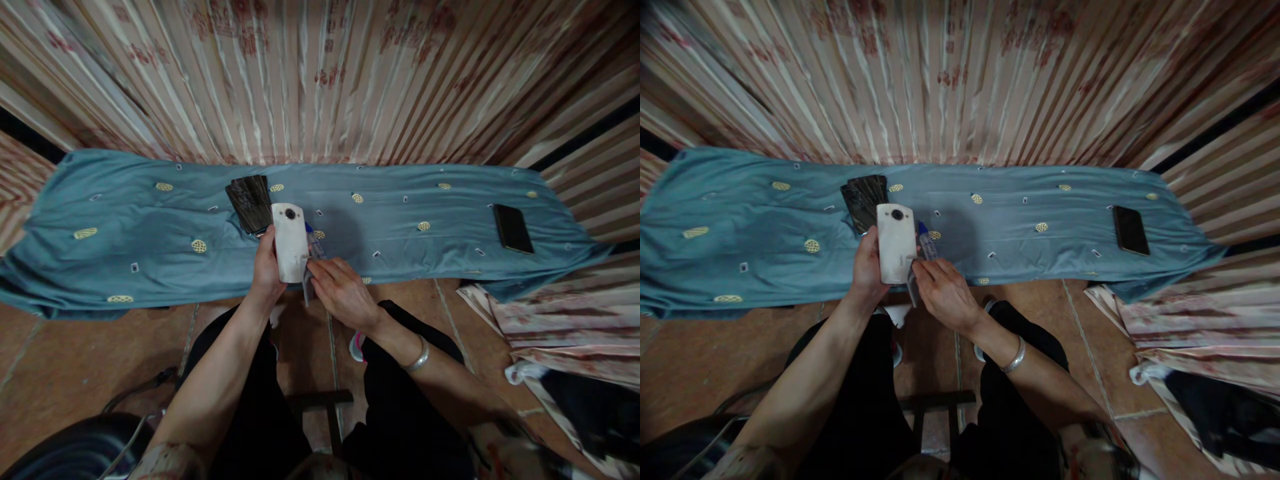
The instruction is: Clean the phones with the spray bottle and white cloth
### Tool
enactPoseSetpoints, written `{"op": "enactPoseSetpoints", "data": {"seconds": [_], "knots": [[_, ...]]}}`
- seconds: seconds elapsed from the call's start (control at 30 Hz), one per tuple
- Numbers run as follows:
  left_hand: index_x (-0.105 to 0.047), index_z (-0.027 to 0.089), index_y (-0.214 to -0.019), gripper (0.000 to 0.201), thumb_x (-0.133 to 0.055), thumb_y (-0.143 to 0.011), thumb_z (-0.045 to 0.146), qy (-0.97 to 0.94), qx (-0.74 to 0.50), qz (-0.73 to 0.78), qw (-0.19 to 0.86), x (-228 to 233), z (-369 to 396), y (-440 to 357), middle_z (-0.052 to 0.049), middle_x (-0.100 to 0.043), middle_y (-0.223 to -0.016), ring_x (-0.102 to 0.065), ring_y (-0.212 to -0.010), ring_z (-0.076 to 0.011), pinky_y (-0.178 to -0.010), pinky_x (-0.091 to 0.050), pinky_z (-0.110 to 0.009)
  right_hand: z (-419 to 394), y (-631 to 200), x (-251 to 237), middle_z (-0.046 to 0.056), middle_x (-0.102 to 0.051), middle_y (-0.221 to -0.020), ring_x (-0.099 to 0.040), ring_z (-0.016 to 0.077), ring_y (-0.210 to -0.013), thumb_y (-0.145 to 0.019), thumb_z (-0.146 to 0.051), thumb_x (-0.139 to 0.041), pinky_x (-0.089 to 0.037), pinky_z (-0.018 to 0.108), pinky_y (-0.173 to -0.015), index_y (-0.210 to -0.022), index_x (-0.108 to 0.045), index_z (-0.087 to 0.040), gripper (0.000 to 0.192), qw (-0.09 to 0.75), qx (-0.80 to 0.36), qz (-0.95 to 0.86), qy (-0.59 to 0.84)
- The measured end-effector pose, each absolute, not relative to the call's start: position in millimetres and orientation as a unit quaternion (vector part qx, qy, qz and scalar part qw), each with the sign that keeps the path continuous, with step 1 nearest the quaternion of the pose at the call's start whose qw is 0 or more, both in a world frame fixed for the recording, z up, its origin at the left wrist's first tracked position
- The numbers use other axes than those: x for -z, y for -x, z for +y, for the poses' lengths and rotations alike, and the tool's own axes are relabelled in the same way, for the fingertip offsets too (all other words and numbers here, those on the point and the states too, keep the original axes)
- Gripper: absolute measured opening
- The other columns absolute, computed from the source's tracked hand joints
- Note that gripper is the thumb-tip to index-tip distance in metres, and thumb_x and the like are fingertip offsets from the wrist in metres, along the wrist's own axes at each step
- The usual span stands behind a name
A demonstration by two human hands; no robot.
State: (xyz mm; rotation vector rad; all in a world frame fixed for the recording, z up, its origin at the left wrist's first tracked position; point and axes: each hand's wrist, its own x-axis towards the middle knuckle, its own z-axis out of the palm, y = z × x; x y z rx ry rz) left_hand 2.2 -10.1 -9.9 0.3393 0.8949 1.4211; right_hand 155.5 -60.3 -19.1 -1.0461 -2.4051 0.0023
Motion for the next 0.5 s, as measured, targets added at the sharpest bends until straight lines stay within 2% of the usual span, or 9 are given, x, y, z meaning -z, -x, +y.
{"op": "enactPoseSetpoints", "data": {"seconds": [0.27,0.5], "knots": [[-0.071,0.016,-0.095,0.039,-0.041,-0.101,0.040,-0.142,-0.629,0.391,0.657,3.5,-9.7,-2.8,-0.005,-0.074,-0.071,-0.077,-0.088,-0.0254,-0.087,-0.062,-0.037,-61.6,-154.2,20.0,0.014,-0.075,-0.110,-0.068,0.0243,-0.099,-0.104,-0.016,-0.045,-0.056,0.043,-0.096,-0.126,-0.066,-0.010,0.031,0.259,-0.003,-0.884,0.390],[-0.072,0.015,-0.099,0.046,-0.037,-0.102,0.044,-0.136,-0.628,0.391,0.659,6.2,-9.6,-2.3,-0.007,-0.078,-0.082,-0.076,-0.094,-0.0260,-0.088,-0.061,-0.037,-61.5,-151.3,12.7,0.013,-0.075,-0.109,-0.067,0.0229,-0.096,-0.104,-0.016,-0.046,-0.056,0.040,-0.092,-0.124,-0.066,-0.009,0.029,0.266,0.014,-0.890,0.371]]}}
